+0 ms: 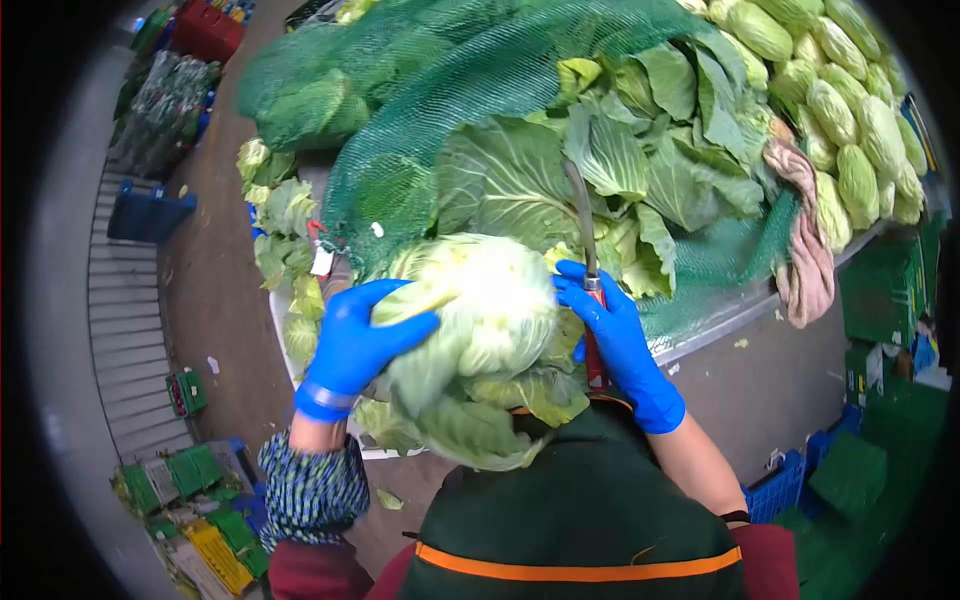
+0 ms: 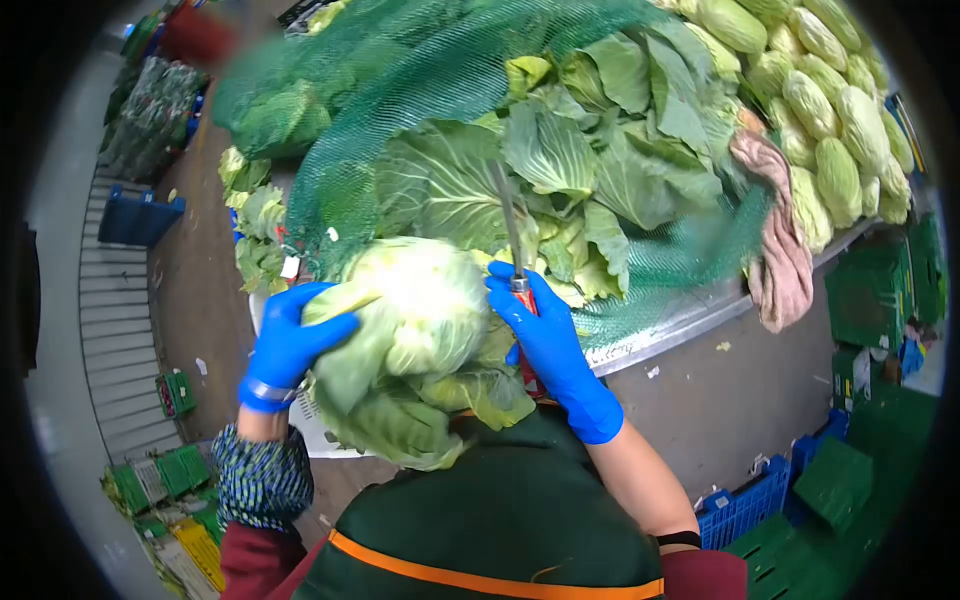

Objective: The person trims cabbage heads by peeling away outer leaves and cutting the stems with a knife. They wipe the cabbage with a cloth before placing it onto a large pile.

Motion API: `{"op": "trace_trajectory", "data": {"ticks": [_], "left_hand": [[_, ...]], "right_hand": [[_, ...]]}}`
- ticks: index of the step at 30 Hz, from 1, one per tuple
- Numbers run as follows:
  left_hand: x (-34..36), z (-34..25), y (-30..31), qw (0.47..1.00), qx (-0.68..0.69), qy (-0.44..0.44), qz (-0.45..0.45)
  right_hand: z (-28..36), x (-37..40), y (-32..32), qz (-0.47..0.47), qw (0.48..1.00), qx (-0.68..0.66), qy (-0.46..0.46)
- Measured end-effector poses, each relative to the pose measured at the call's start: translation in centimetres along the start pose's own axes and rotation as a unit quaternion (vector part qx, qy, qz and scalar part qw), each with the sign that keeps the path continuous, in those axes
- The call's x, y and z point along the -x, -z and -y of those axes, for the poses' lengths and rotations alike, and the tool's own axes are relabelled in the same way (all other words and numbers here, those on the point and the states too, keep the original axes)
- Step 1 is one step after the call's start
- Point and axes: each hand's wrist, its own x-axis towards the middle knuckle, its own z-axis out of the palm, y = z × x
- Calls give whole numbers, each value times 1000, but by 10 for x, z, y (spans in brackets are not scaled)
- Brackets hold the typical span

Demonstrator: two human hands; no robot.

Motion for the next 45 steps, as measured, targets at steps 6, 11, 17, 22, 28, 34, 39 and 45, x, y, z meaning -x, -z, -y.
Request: {"op": "trace_trajectory", "data": {"ticks": [6, 11, 17, 22, 28, 34, 39, 45], "left_hand": [[19, -24, 28, 948, -212, -185, -148], [0, 24, -12, 870, -379, -291, -125], [-23, 125, -95, 969, -163, -154, -105], [-46, 158, -110, 981, 114, -134, -88], [-9, 98, -84, 777, 624, -63, 56], [-27, 97, -72, 722, 669, -114, 135], [-28, 105, -54, 819, 531, -115, 185], [-5, 89, -52, 649, 751, 5, 124]], "right_hand": [[-5, 12, 14, -8, 998, 48, 30], [-32, -6, 24, -7, 997, 66, 42], [-34, -27, 1, -24, 885, 433, 171], [-6, -38, -17, 0, 876, 440, 197], [112, 8, -83, 220, 798, 533, 175], [173, -4, -133, 269, 780, 555, 105], [214, -67, -135, 58, 661, 610, 433], [165, -56, -71, 183, 854, 419, 250]]}}
